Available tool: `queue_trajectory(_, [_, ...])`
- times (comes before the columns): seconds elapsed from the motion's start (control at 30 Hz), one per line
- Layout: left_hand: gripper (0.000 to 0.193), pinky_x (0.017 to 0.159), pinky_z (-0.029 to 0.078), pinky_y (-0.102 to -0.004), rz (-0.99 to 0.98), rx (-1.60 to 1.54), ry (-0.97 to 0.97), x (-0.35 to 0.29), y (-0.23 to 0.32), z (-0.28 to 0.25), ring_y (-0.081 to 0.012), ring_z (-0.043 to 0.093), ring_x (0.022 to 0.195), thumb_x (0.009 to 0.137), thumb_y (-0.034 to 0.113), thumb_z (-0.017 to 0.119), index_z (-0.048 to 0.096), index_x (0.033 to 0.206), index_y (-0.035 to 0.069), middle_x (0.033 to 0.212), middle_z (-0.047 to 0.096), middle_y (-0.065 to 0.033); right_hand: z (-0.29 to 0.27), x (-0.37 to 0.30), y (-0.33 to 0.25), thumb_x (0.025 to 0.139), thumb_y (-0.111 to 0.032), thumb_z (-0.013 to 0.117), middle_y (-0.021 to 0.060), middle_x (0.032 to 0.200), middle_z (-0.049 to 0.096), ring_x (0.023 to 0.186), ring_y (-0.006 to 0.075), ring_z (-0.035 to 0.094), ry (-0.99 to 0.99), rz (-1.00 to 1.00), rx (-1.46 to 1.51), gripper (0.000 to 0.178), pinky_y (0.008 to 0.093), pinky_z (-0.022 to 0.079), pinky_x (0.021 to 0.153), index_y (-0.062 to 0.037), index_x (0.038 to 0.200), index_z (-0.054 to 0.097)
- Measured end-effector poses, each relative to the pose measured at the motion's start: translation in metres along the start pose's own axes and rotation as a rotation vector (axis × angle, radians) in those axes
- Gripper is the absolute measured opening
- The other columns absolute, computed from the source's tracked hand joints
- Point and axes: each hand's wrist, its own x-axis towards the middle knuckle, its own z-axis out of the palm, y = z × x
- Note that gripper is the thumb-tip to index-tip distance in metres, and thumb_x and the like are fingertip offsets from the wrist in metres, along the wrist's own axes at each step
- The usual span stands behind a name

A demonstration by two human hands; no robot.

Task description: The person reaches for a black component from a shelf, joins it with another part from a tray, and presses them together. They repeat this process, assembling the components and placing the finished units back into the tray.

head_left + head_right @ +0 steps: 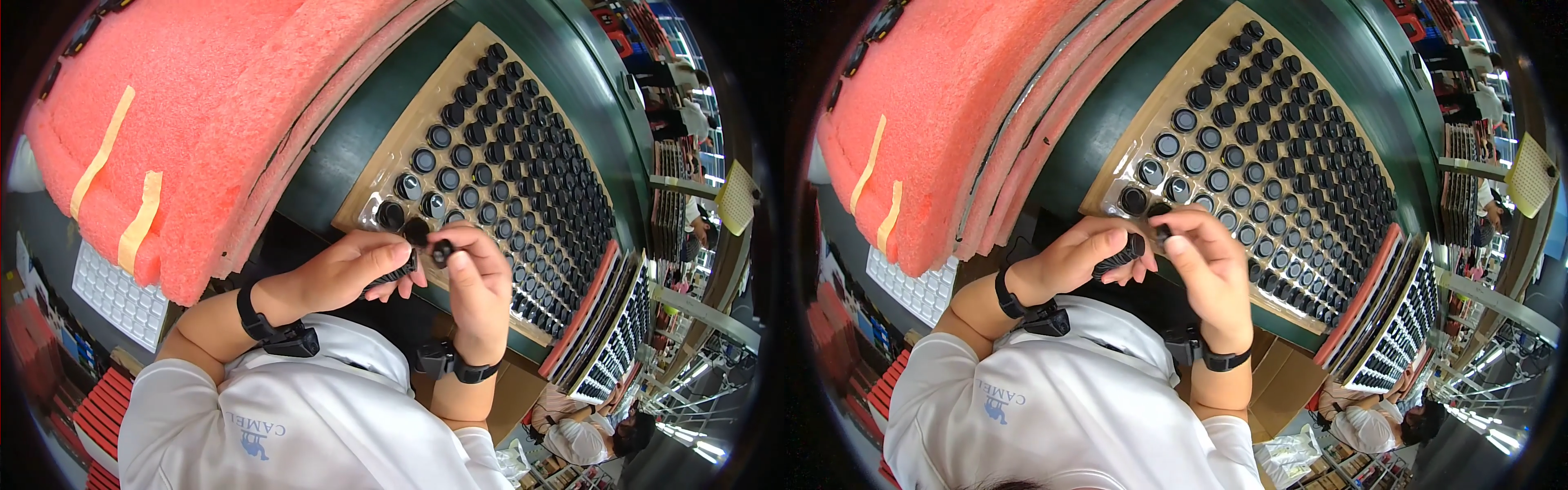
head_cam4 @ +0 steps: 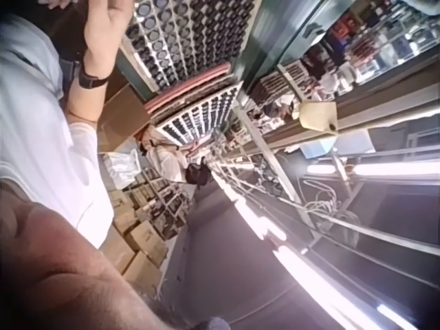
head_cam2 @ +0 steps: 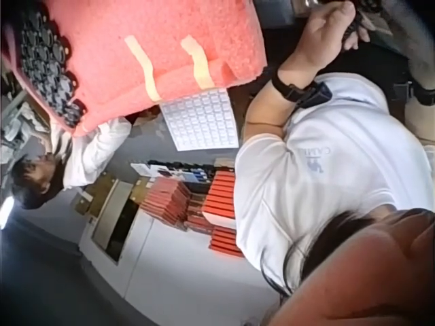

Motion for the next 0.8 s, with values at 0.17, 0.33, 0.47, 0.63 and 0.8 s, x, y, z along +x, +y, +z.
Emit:
queue_trajectory(0.17, [0.045, 0.053, 0.039, -0.0205, -0.021, -0.008, 0.000, 0.000, 0.000, -0.003, -0.0064, 0.044, 0.055, 0.097, 0.035, 0.035, 0.059, 0.091, -0.003, 0.075, 0.057, -0.0080, -0.032, -0.002, 0.009, 0.082, -0.006, 0.062, 0.0049, 0.085, 0.055, 0.078, 0.0126, 0.050, 0.362, -0.121, -0.458, 0.016, 0.0232, 0.039, 0.076, 0.0008, 0.095, 0.060])
queue_trajectory(0.33, [0.047, 0.053, 0.039, -0.0208, 0.002, -0.007, 0.043, -0.004, -0.001, -0.007, -0.0065, 0.044, 0.055, 0.097, 0.036, 0.035, 0.059, 0.092, -0.004, 0.075, 0.057, -0.0090, -0.040, 0.009, 0.020, 0.076, -0.007, 0.066, 0.0065, 0.080, 0.055, 0.073, 0.0190, 0.051, 0.408, -0.287, -1.137, 0.017, 0.0281, 0.040, 0.070, -0.0037, 0.092, 0.060])
queue_trajectory(0.47, [0.048, 0.053, 0.039, -0.0209, 0.025, 0.014, 0.044, -0.003, 0.001, -0.007, -0.0065, 0.044, 0.054, 0.098, 0.036, 0.034, 0.059, 0.093, -0.004, 0.075, 0.058, -0.0095, -0.039, 0.014, 0.025, 0.073, -0.006, 0.068, 0.0083, 0.079, 0.055, 0.073, 0.0238, 0.052, 0.378, -0.348, -1.352, 0.018, 0.0323, 0.040, 0.068, -0.0047, 0.089, 0.059])
queue_trajectory(0.63, [0.054, 0.058, 0.042, -0.0244, 0.045, -0.011, 0.081, -0.004, 0.005, -0.007, -0.0077, 0.044, 0.053, 0.093, 0.045, 0.041, 0.059, 0.093, -0.006, 0.073, 0.057, -0.0097, -0.032, 0.005, 0.014, 0.072, -0.008, 0.069, 0.0089, 0.082, 0.056, 0.074, 0.0255, 0.052, 0.349, -0.390, -1.108, 0.020, 0.0348, 0.040, 0.068, -0.0042, 0.089, 0.059])
queue_trajectory(0.8, [0.037, 0.054, 0.041, -0.0211, 0.040, 0.028, 0.129, -0.001, 0.009, -0.001, -0.0064, 0.048, 0.057, 0.092, 0.034, 0.051, 0.060, 0.095, -0.001, 0.076, 0.059, -0.0049, -0.009, -0.011, 0.000, 0.070, -0.010, 0.071, 0.0092, 0.084, 0.057, 0.074, 0.0260, 0.052, 0.122, -0.531, -0.862, 0.024, 0.0354, 0.040, 0.068, -0.0043, 0.091, 0.059])
